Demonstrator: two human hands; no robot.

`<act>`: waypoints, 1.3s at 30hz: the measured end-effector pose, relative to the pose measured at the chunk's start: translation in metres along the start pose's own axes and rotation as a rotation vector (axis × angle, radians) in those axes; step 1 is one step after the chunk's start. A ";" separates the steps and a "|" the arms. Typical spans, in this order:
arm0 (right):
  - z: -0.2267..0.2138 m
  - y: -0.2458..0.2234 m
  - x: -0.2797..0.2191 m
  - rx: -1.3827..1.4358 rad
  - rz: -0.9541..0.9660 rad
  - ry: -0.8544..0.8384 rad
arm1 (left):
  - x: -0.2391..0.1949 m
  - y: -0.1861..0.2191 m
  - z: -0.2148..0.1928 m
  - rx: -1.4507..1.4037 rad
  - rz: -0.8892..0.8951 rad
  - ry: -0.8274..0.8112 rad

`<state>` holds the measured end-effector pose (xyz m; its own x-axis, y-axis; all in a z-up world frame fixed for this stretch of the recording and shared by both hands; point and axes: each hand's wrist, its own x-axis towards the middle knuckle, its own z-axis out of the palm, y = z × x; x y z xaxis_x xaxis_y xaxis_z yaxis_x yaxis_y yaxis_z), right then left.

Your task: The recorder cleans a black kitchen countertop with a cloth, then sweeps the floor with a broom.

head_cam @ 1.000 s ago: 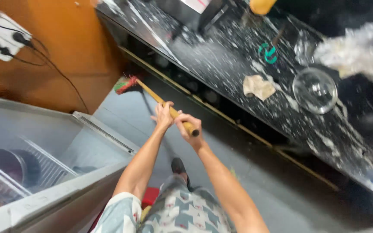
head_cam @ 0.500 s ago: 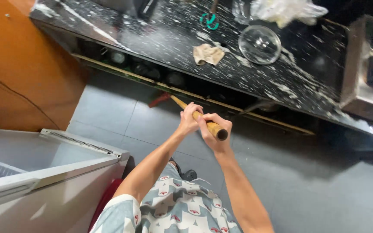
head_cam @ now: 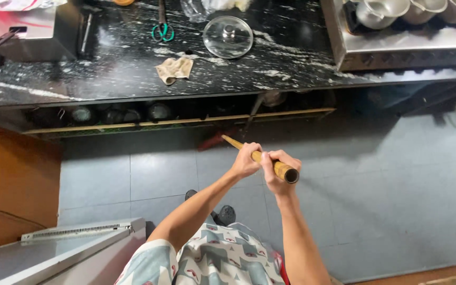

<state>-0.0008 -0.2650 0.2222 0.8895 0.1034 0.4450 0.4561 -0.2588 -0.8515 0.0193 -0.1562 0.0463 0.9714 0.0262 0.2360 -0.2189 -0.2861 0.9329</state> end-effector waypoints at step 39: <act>0.004 -0.006 -0.119 0.355 0.118 0.212 | -0.063 -0.042 0.015 0.017 0.269 -0.303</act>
<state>-0.1094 -0.2721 0.1732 0.9277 -0.1159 0.3548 0.3659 0.0938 -0.9259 -0.0309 -0.1602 -0.0117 0.8635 -0.3341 0.3778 -0.4697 -0.2599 0.8437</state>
